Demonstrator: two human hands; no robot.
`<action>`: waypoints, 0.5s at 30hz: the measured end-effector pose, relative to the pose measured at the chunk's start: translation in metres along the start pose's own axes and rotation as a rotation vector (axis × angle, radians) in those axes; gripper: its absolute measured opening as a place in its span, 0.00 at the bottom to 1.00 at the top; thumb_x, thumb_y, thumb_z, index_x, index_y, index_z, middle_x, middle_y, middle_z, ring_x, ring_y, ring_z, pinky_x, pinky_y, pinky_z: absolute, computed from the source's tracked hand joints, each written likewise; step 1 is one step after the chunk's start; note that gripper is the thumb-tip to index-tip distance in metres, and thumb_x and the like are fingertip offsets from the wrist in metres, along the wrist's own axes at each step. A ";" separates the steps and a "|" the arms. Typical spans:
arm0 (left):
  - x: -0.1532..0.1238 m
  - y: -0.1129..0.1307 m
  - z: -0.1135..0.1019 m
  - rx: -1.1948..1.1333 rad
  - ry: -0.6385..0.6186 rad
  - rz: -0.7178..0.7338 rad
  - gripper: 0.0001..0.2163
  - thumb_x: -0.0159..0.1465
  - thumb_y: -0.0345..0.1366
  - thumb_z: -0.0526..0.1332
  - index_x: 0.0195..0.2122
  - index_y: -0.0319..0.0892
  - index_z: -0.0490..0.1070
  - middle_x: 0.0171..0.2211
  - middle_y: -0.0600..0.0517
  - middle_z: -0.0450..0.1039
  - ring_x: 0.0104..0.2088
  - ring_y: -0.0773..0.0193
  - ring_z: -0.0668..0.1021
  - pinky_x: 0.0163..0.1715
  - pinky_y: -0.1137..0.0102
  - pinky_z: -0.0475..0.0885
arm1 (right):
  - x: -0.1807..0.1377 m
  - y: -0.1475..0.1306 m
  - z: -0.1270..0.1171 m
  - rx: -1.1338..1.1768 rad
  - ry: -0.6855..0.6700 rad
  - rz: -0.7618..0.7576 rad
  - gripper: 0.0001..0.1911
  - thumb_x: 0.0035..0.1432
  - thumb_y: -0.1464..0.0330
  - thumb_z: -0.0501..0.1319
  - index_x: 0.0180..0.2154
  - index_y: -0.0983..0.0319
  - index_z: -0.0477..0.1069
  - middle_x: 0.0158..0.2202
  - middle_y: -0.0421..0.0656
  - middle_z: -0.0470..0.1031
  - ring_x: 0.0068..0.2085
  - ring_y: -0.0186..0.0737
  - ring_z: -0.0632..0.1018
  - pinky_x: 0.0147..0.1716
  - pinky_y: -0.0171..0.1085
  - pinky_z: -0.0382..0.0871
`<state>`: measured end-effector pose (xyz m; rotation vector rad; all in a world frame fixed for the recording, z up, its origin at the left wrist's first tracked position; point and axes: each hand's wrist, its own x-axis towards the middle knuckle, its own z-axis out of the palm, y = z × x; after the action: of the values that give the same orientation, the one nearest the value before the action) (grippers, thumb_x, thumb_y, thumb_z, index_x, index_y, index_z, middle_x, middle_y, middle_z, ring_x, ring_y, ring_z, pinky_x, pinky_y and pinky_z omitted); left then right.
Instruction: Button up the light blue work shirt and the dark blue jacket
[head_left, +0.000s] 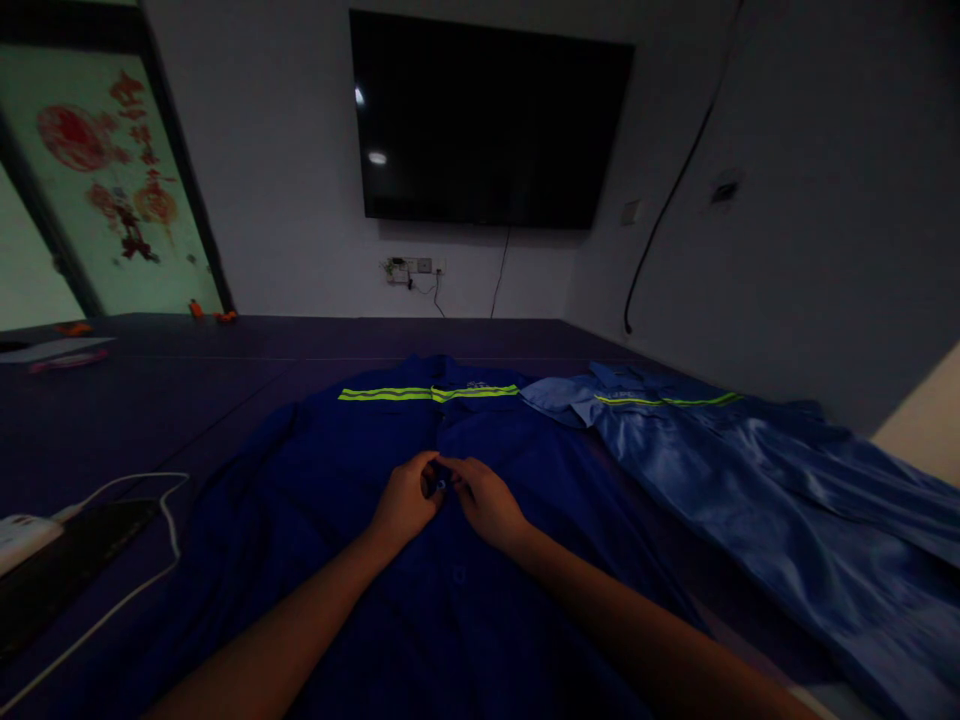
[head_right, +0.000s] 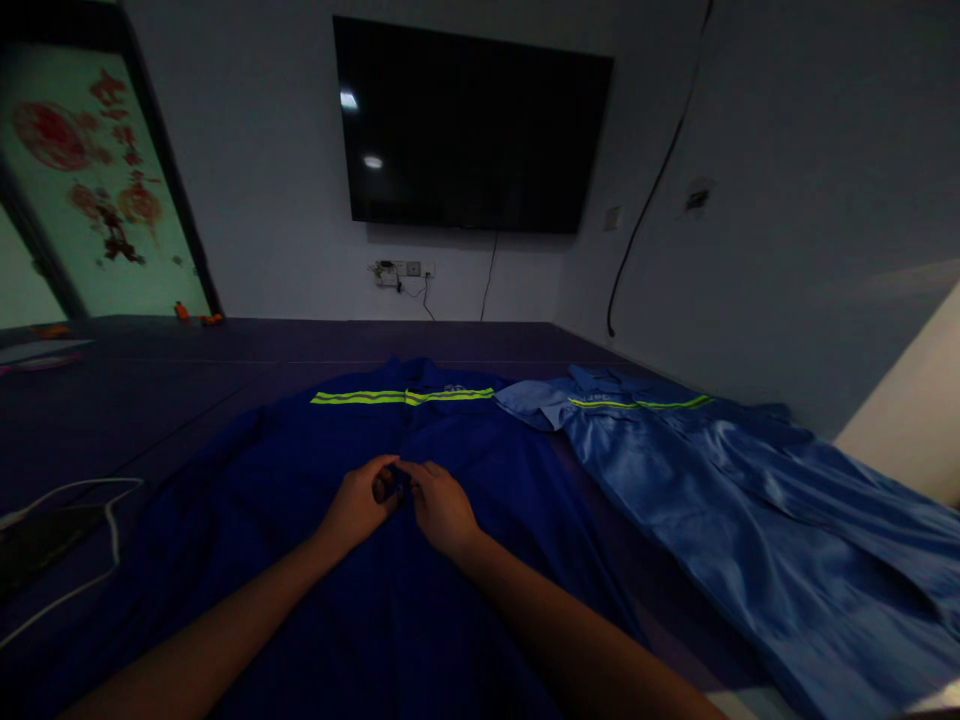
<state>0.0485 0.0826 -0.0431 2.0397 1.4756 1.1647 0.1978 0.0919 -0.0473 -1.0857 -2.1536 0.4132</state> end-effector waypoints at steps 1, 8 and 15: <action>0.000 -0.001 0.000 0.002 -0.004 0.003 0.22 0.49 0.27 0.59 0.47 0.39 0.64 0.28 0.53 0.71 0.26 0.69 0.72 0.28 0.73 0.68 | 0.000 0.001 0.000 -0.006 -0.004 -0.001 0.24 0.52 0.80 0.49 0.50 0.58 0.65 0.39 0.45 0.70 0.41 0.36 0.71 0.43 0.37 0.63; 0.000 -0.002 0.001 0.019 -0.041 0.041 0.21 0.50 0.27 0.58 0.47 0.39 0.65 0.27 0.54 0.71 0.23 0.71 0.70 0.28 0.74 0.67 | 0.002 0.006 0.004 -0.043 -0.007 0.016 0.17 0.51 0.80 0.51 0.39 0.61 0.71 0.38 0.44 0.72 0.41 0.37 0.71 0.43 0.37 0.63; 0.001 -0.001 0.001 0.055 -0.030 0.017 0.13 0.51 0.28 0.59 0.39 0.39 0.71 0.26 0.52 0.72 0.25 0.68 0.72 0.28 0.73 0.65 | 0.002 0.003 0.003 -0.044 0.021 0.031 0.14 0.51 0.79 0.52 0.38 0.63 0.71 0.38 0.45 0.73 0.40 0.37 0.72 0.42 0.36 0.64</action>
<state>0.0483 0.0841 -0.0439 2.1012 1.4947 1.1060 0.1970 0.0953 -0.0506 -1.1439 -2.1386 0.3686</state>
